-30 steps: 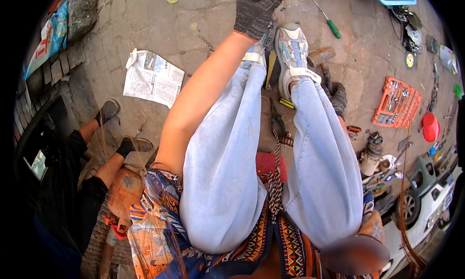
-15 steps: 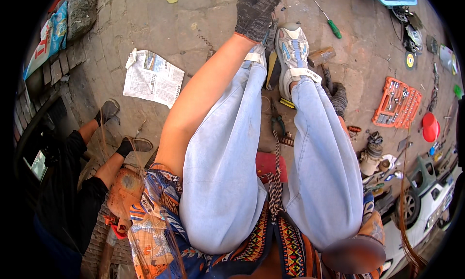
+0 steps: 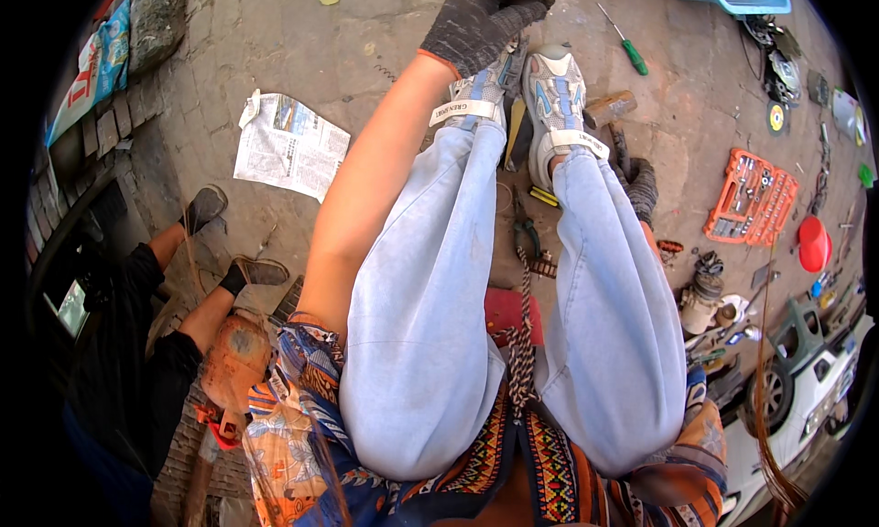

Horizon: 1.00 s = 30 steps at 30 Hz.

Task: The person sits on the ground and uses a screwdriver and hammer to disassemble and reassemble a small electrical connector. They remove a screw, separate the housing, and then reassemble the unit, securing it with the screw.

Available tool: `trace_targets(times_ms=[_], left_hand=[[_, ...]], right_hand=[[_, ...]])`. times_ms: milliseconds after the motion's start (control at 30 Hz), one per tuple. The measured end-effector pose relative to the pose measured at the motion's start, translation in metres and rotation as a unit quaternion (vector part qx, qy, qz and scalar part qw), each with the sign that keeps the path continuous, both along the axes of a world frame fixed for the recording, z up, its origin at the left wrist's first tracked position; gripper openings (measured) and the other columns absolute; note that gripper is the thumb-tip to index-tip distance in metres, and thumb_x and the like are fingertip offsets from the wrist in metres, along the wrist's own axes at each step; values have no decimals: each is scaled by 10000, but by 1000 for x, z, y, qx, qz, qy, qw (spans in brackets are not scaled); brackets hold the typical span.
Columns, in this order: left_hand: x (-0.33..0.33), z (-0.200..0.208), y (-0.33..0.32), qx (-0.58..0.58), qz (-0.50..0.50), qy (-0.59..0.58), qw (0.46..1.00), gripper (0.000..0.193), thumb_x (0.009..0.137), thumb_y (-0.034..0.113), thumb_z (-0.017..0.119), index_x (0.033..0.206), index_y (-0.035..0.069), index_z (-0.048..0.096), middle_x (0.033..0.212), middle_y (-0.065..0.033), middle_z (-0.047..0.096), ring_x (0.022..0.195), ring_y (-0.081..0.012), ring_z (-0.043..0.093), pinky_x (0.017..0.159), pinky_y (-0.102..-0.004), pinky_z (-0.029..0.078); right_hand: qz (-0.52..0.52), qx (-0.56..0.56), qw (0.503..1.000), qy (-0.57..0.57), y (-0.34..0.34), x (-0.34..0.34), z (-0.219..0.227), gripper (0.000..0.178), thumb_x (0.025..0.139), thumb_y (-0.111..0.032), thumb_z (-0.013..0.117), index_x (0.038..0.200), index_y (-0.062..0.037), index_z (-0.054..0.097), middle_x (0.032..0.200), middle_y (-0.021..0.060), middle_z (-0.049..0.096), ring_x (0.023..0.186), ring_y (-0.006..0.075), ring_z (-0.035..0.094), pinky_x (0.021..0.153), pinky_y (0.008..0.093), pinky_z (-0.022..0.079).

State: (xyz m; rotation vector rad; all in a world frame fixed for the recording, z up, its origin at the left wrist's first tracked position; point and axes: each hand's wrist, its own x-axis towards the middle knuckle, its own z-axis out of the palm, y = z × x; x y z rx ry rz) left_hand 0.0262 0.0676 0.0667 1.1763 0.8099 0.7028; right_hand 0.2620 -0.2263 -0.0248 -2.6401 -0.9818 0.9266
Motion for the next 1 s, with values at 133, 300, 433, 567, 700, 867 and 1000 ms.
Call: trace_targets(times_ms=[133,300,433,567,700,867,1000], left_hand=[[-2,0,1,9,-11,40,999,113,819,-21,629,901,29,570,897,-21,616,843,-95,552,810,-263,461],[5,-5,1,2,13,6,1000,123,803,-8,661,892,27,583,869,-14,622,813,-86,559,767,-258,470],[4,2,3,13,10,83,996,113,799,4,673,879,21,595,836,-11,626,781,-83,564,747,-261,476],[9,6,3,44,21,123,991,107,805,42,684,883,17,614,796,-15,627,753,-84,568,714,-268,476],[8,24,0,66,17,219,973,112,802,69,697,862,17,618,754,-17,620,720,-84,561,683,-275,473],[9,7,4,71,6,149,986,94,802,51,690,841,21,610,752,-18,617,710,-90,560,677,-277,473],[9,7,7,59,-5,134,989,86,804,21,673,825,23,589,771,-21,620,724,-94,567,687,-275,475]], right_hand=[[11,-8,1000,-5,3,-3,2,342,754,-298,759,913,-25,631,843,169,659,770,301,639,733,404,489],[-18,9,1000,8,-10,5,-16,335,757,-293,758,906,-23,628,831,168,656,758,295,636,726,399,489],[1,1,1000,4,0,-1,0,331,757,-292,759,902,-27,626,823,164,655,751,292,634,724,396,490],[-17,-37,999,5,9,-4,18,324,760,-293,750,912,-34,629,840,167,655,769,305,634,737,408,488],[25,-64,998,2,13,-2,23,322,764,-286,733,956,-47,637,887,176,656,818,327,632,770,419,482],[16,-80,997,19,17,-3,33,332,765,-278,725,1000,-60,639,915,178,659,851,336,633,793,413,479],[32,-55,998,13,8,2,21,344,764,-289,722,1004,-59,637,923,181,658,859,336,633,799,413,479]])
